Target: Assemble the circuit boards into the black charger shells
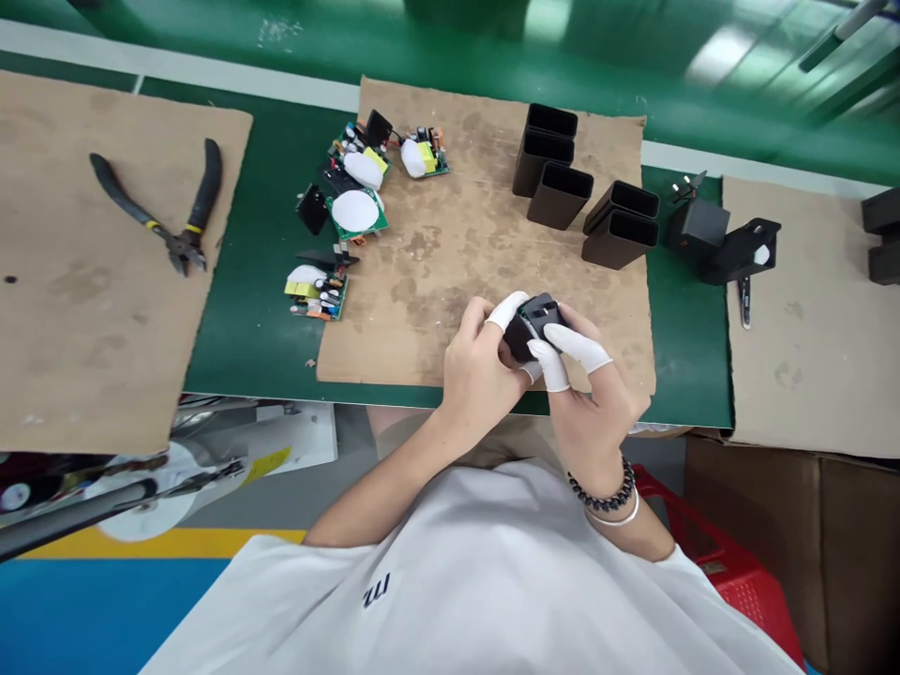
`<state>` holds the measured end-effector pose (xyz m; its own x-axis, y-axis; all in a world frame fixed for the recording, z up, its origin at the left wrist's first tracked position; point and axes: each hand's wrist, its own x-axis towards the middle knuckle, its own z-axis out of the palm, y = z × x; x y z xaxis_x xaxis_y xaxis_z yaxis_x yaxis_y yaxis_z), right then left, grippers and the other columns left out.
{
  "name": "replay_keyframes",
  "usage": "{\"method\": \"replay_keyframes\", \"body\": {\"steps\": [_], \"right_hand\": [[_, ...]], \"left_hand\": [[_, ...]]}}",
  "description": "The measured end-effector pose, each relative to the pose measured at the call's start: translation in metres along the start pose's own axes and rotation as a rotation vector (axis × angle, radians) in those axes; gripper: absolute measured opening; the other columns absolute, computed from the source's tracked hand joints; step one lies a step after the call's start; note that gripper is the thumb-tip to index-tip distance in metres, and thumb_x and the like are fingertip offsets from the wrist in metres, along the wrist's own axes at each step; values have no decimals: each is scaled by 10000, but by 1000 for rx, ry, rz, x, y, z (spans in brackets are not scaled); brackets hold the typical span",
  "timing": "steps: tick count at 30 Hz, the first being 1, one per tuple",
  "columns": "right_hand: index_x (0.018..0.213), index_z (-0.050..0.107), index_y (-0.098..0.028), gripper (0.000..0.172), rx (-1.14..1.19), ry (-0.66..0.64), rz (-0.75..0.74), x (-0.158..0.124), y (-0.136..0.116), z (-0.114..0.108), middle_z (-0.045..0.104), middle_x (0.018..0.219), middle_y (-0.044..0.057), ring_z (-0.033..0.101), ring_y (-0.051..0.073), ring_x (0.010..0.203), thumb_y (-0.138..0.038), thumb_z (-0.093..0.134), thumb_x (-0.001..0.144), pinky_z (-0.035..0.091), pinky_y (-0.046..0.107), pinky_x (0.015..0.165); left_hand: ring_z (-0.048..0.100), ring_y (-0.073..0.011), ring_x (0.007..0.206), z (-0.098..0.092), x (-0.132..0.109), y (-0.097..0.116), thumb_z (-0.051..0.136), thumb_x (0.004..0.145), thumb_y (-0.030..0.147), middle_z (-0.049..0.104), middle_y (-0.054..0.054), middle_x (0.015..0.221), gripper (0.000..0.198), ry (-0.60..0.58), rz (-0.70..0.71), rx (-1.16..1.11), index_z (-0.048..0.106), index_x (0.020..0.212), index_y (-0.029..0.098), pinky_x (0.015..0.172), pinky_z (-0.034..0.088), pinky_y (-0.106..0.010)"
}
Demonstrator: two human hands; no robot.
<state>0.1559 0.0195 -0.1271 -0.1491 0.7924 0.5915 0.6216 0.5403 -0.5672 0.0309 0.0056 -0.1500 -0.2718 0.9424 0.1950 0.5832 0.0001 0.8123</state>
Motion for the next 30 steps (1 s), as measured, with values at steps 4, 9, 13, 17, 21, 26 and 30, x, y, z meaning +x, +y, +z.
{"method": "replay_keyframes", "body": {"steps": [4,9,13,17,21,26,30], "right_hand": [[1156,678,-241,213,101,-155,103,-2,9,3,768,1204,105,775,249,1062,-259,713,947,694,388,825],[1159,675,-265,292,112,-177,43,5,20,-14,745,1071,62,755,252,970,-242,776,886,674,418,818],[1158,683,-288,295,-11,-85,-87,6,25,-24,727,1036,69,731,242,875,-192,760,890,649,397,715],[1153,660,-282,328,-23,-125,-163,8,23,-23,726,992,42,714,191,787,-154,778,874,615,326,641],[1167,660,-276,291,-44,-113,-161,1,24,-16,719,1012,54,715,192,818,-149,727,915,607,317,650],[1190,667,-269,276,96,-223,-175,-6,39,-6,722,1049,66,716,203,880,-159,696,939,605,323,700],[1272,640,-308,342,290,-274,-141,-6,48,-7,741,1171,69,738,238,1047,-195,689,953,637,398,875]], "left_hand": [[598,-133,720,-6,5,-1,739,777,218,606,-28,1052,623,-39,10,84,608,1386,245,675,505,-275],[610,-305,1164,-33,5,-11,802,825,317,636,-105,1250,632,-201,126,276,601,1421,250,1022,479,-457],[553,-342,1306,-50,-3,-27,755,900,367,618,-131,1361,517,-57,105,322,614,1386,258,1127,416,-536],[615,-289,1242,-52,-7,-36,692,931,282,659,-94,1283,393,77,73,262,643,1321,255,1113,464,-493],[645,-269,1230,-51,-7,-35,687,929,263,679,-77,1262,369,105,76,212,661,1296,250,1119,490,-478],[600,-282,1374,-49,3,-23,750,915,375,639,-97,1462,586,-133,156,-100,569,1463,271,1160,497,-440],[574,-293,1437,-43,22,-12,747,926,417,614,-92,1546,591,-382,231,-237,589,1480,286,1204,463,-433]]}}
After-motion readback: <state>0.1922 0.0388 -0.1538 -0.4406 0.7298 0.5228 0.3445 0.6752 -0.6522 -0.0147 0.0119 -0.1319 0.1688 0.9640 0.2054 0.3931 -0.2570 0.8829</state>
